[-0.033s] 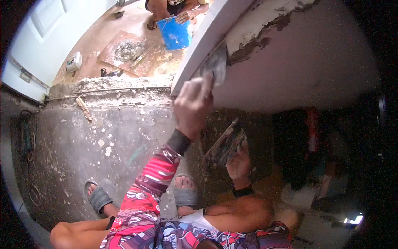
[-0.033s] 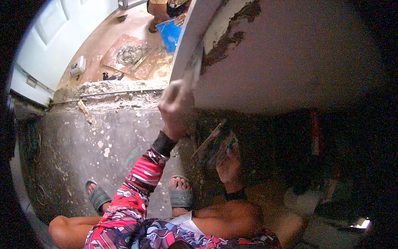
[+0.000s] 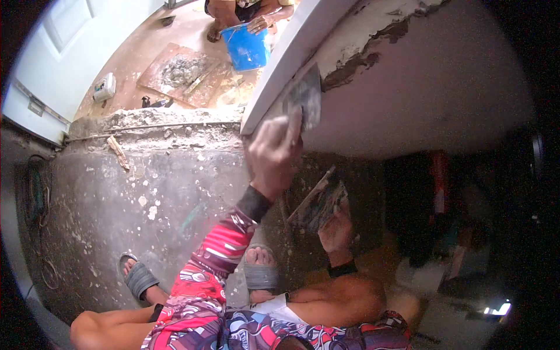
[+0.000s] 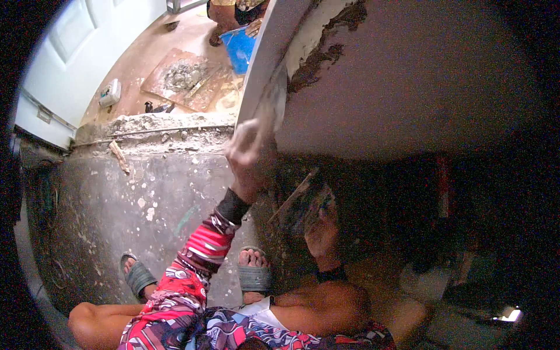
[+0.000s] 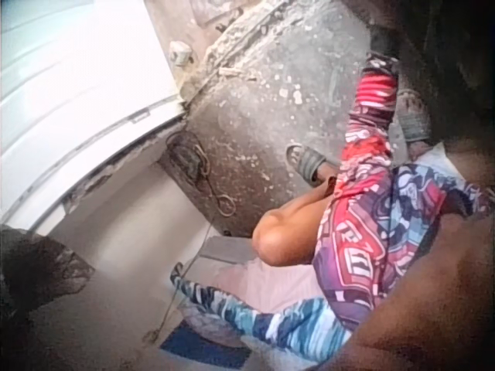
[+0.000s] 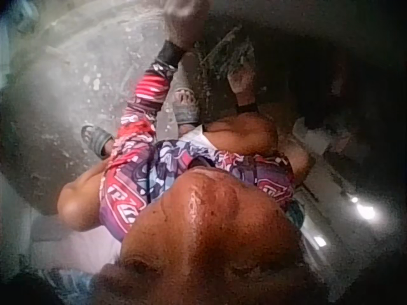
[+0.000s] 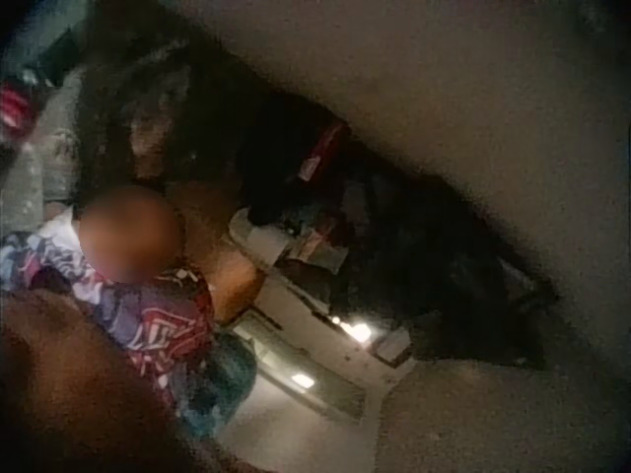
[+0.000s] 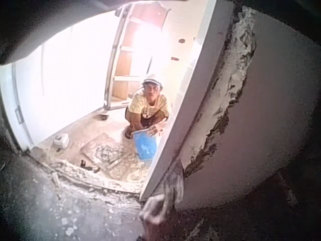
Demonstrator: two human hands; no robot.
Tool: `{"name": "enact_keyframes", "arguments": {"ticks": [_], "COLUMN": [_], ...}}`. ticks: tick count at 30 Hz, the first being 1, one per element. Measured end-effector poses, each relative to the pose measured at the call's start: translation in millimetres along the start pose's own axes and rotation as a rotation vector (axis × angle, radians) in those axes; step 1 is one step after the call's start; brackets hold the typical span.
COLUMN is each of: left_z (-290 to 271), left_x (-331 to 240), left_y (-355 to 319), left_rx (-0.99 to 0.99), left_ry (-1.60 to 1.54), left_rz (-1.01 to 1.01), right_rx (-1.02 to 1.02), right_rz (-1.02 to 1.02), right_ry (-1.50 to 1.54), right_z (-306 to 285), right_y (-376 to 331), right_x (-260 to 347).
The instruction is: The person applies plaster to the doorway frame and wall edge using putty knives, scraping and smoothing the compound across the surface.
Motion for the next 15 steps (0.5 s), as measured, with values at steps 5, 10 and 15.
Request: {"name": "enact_keyframes", "arguments": {"ticks": [5, 10, 15], "left_z": [-23, -53, -55], "left_x": [-11, 10, 9], "left_y": [-7, 12, 36], "left_rx": [0.079, -0.035, -0.007], "left_ry": [-0.078, -0.040, -0.166], "left_rz": [-0.009, -0.061, -0.104], "right_rx": [-0.072, -0.008, -0.033], "right_rz": [-0.012, -0.023, -0.090], "right_ry": [0.002, -0.016, -0.056], "right_z": [-9, 19, 15], "right_y": [-2, 0, 10], "right_x": [-1, 4, 8]}}
Point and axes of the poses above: each hand's wrist, its own y-axis towards the middle knuckle, its own z-axis out of the palm, x = y × z, the point moved 9 cm from there along y, towards the middle knuckle, and after that the axes turned 3 degrees about y, right-handed, at the moved point
